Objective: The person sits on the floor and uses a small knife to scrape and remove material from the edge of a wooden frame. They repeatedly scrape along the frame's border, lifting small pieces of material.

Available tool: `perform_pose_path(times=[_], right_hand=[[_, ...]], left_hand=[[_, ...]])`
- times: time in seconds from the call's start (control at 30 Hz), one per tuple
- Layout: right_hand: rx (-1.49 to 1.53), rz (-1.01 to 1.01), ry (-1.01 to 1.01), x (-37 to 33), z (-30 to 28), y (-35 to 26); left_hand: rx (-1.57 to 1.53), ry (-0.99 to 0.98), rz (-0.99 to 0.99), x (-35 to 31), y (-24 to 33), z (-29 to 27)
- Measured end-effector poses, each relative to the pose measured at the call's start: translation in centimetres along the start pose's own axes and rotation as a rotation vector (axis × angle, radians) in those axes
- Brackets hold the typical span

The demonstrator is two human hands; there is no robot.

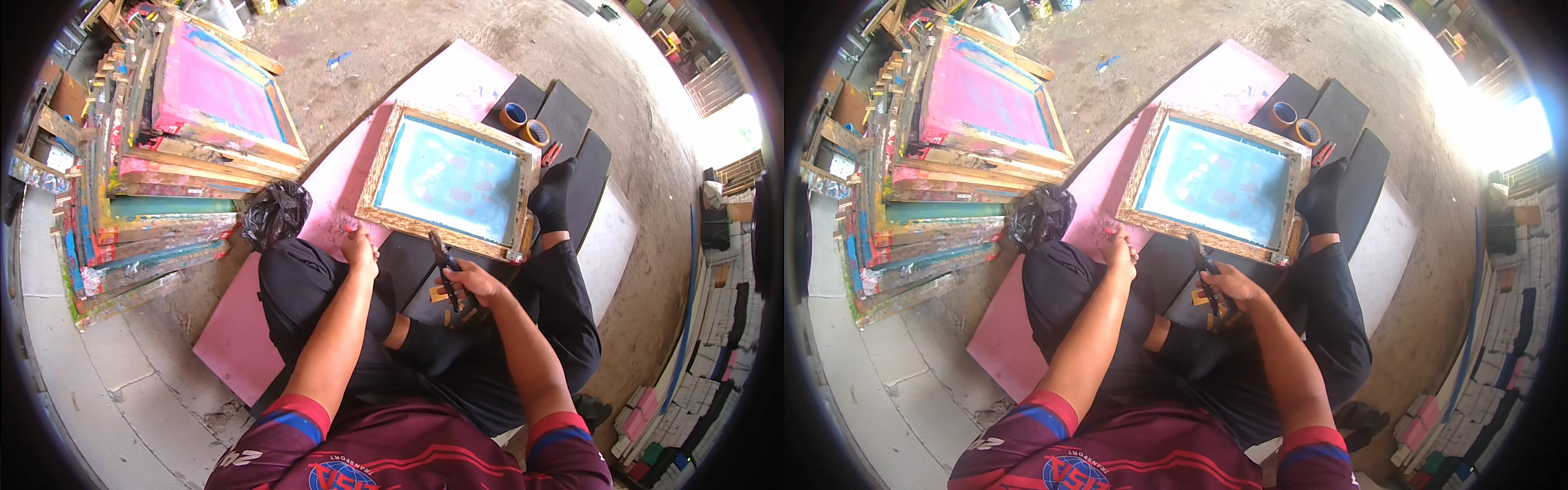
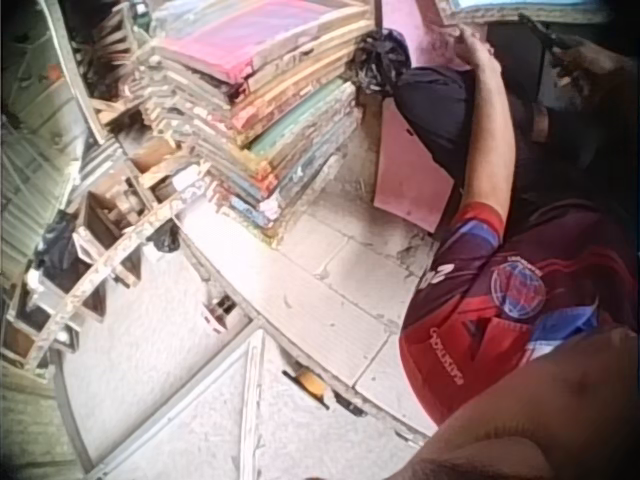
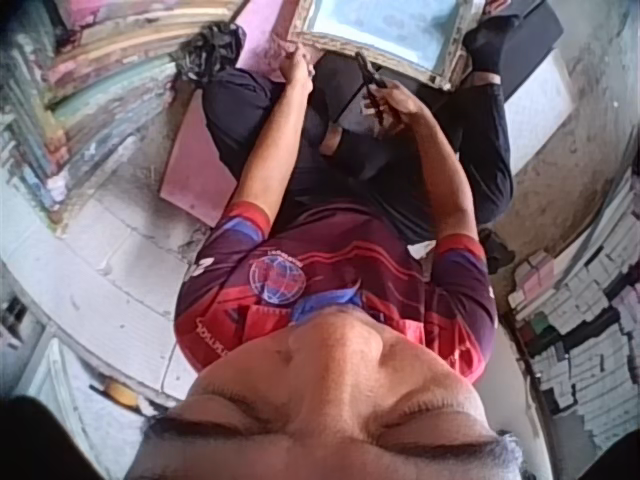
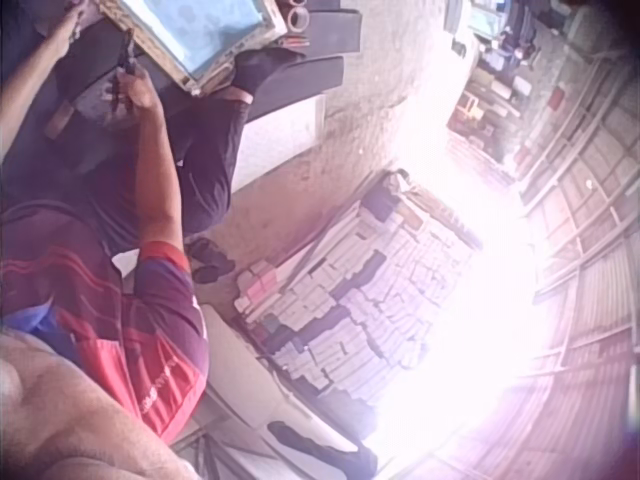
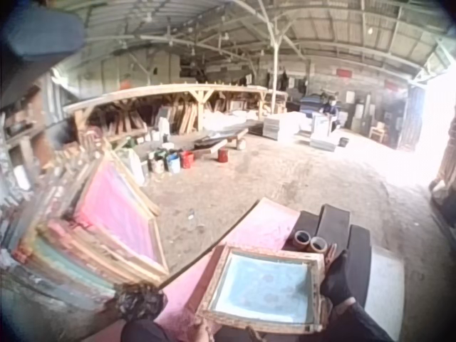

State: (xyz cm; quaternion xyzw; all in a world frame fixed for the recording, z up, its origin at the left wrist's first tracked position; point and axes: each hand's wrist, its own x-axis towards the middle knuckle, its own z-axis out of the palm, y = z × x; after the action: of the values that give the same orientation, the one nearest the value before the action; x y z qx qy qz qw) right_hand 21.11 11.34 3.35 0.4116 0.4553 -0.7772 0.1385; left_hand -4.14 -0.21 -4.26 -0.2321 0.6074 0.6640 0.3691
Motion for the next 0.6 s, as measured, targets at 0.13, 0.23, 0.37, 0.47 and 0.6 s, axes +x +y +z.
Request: perform_pose_path(times=[0.13,0.23,0.37,0.47,0.6], right_hand=[[0.013,0.052,0.005,0.1,-2.2,-0.4],[-0.037,0.069,-0.012,0.7,-2.9,-0.4],[-0.086,0.094,-0.017,0.6,-2.7,-2.2],[-0.144,0.099,0.054,0.5,-2.4,-2.9],[-0.336,0.084,0.23,1.0,-1.0,-2.5]], left_hand=[[-0.088,0.156,-0.026,1.4,0.5,0.1],[-0.109,0.201,-0.007,2.3,0.3,-0.1],[-0.164,0.219,0.009,2.4,0.5,-0.4],[-0.163,0.213,0.007,0.7,1.6,0.3],[-0.185,0.193,0.037,0.5,1.7,0.3]])
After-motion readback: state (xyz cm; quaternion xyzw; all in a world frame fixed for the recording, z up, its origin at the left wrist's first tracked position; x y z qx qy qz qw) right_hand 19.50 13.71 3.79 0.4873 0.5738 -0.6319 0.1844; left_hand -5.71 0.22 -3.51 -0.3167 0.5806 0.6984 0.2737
